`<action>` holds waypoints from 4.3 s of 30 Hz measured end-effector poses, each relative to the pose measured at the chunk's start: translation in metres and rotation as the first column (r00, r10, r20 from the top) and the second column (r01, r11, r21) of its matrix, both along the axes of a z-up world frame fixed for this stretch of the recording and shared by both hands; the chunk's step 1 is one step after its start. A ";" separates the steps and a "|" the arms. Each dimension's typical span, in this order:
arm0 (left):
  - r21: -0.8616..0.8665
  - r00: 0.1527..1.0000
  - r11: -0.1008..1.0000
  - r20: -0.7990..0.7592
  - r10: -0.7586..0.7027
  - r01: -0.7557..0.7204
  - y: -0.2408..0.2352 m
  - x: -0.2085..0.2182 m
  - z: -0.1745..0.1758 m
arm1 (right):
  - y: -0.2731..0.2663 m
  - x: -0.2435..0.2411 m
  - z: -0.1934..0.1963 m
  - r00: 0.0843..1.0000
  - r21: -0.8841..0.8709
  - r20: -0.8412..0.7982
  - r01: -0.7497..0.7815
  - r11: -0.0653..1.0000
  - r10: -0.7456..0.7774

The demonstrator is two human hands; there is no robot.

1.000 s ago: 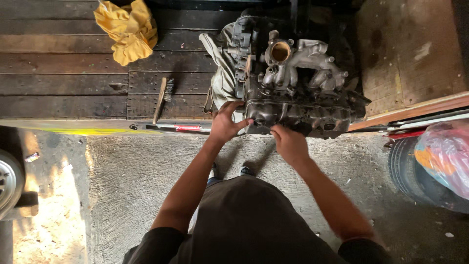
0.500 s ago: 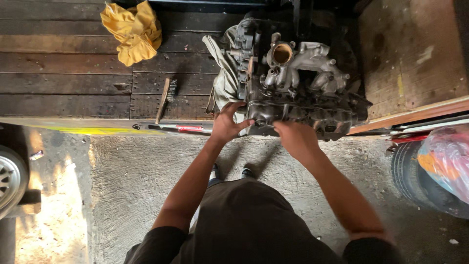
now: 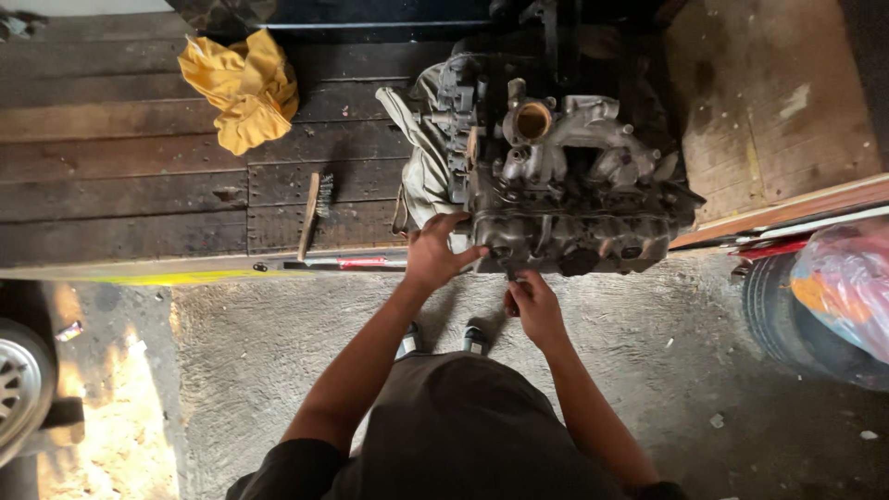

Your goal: The person retrieves a wire brush and a screwdriver from a cluttered storage area, then uses the screwdriver to repeatedly work on a bolt or port on a disassembled engine block resting on a wooden workbench. The person continues the same repetitive action on the same spot for the remainder of the clip.

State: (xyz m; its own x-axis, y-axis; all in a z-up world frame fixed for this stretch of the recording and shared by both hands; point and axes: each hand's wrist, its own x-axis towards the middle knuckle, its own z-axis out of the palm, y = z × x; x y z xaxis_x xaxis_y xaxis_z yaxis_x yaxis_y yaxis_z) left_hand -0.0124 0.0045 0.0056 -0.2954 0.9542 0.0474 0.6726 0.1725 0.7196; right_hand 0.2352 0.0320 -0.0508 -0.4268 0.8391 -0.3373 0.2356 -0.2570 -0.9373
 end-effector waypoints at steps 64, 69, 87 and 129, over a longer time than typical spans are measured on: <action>0.064 0.993 0.991 -0.007 0.117 -0.116 -0.006 0.031 -0.036 | 0.024 0.004 0.035 0.946 0.507 0.312 -0.249 0.825 0.093; 0.096 0.994 0.989 -0.016 0.110 -0.108 -0.005 0.028 -0.039 | 0.023 0.003 0.031 0.968 0.560 0.245 -0.182 0.809 0.048; 0.029 0.997 0.997 -0.005 0.074 -0.074 -0.009 0.023 -0.029 | 0.058 -0.007 0.128 0.606 0.480 0.781 -0.737 0.476 0.151; 0.055 0.998 0.997 -0.042 0.052 -0.049 -0.006 0.018 -0.033 | -0.001 -0.015 0.015 0.983 -0.130 -0.182 -0.050 0.990 0.026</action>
State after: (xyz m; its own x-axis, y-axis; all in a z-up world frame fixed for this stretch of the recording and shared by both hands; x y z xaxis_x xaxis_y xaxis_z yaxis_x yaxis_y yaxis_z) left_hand 0.0058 -0.0017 -0.0275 -0.3398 0.9338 0.1119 0.6945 0.1690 0.6993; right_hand 0.2204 0.0310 -0.0363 -0.5211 0.7737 -0.3603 0.0785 -0.3769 -0.9229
